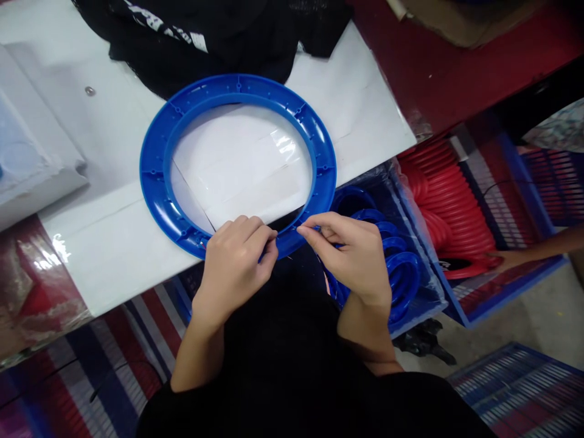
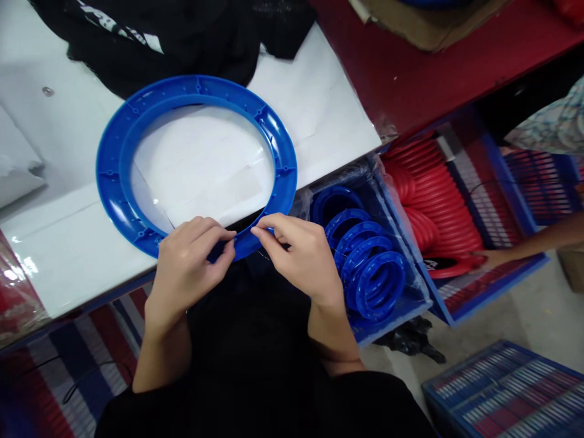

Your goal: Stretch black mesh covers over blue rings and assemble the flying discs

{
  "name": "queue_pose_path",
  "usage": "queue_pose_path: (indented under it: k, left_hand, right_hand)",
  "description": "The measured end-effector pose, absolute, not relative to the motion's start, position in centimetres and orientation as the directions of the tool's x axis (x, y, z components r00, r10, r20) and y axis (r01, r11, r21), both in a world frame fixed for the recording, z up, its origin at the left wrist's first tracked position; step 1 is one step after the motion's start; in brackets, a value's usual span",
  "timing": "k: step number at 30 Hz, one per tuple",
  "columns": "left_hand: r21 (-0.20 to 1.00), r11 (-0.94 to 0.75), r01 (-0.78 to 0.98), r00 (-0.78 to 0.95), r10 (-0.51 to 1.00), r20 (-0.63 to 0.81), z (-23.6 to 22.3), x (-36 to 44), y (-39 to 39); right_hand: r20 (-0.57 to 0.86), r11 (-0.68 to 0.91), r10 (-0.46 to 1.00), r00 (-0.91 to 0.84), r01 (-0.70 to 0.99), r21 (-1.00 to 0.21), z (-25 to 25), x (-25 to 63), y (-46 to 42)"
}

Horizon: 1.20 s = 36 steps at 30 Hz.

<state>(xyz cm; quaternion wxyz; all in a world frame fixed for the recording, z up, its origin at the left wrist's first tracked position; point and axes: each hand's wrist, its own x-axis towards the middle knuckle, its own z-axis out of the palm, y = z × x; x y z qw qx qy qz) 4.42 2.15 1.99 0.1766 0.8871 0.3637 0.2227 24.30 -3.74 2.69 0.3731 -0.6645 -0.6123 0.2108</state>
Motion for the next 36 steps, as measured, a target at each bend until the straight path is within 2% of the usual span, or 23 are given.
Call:
queue_pose_path:
  k: [4,7,15,21,27,36]
  left_hand:
    - [0.467,-0.676,0.57,0.636,0.723,0.269,2.0,4.4,2.2]
    - [0.46,-0.677,0.575,0.634,0.724,0.272,2.0,4.4,2.3]
    - [0.454,-0.69,0.563,0.634,0.714,0.299,1.8,4.4,2.3]
    - [0.439,-0.693,0.572,0.637,0.712,0.294,1.9,4.4,2.3]
    - [0.443,-0.692,0.57,0.642,0.711,0.285,1.9,4.4,2.3]
    - [0.459,-0.683,0.569,0.637,0.718,0.279,1.7,4.5,2.4]
  right_hand:
    - [0.266,0.096,0.956,0.124,0.726,-0.681,2.1,24.4,-3.3]
    - [0.31,0.089,0.938,0.156,0.755,-0.649,1.4,24.3,-3.3]
    - [0.336,0.016,0.888,0.313,0.71,-0.704,-0.7,24.2,-4.1]
    - [0.41,0.006,0.825,0.388,0.72,-0.694,-1.6,23.5,-4.2]
    - [0.357,-0.111,0.796,0.489,0.697,-0.708,-1.9,21.5,-5.1]
    - [0.212,-0.148,0.798,0.564,0.525,-0.838,-1.9,21.6,-4.8]
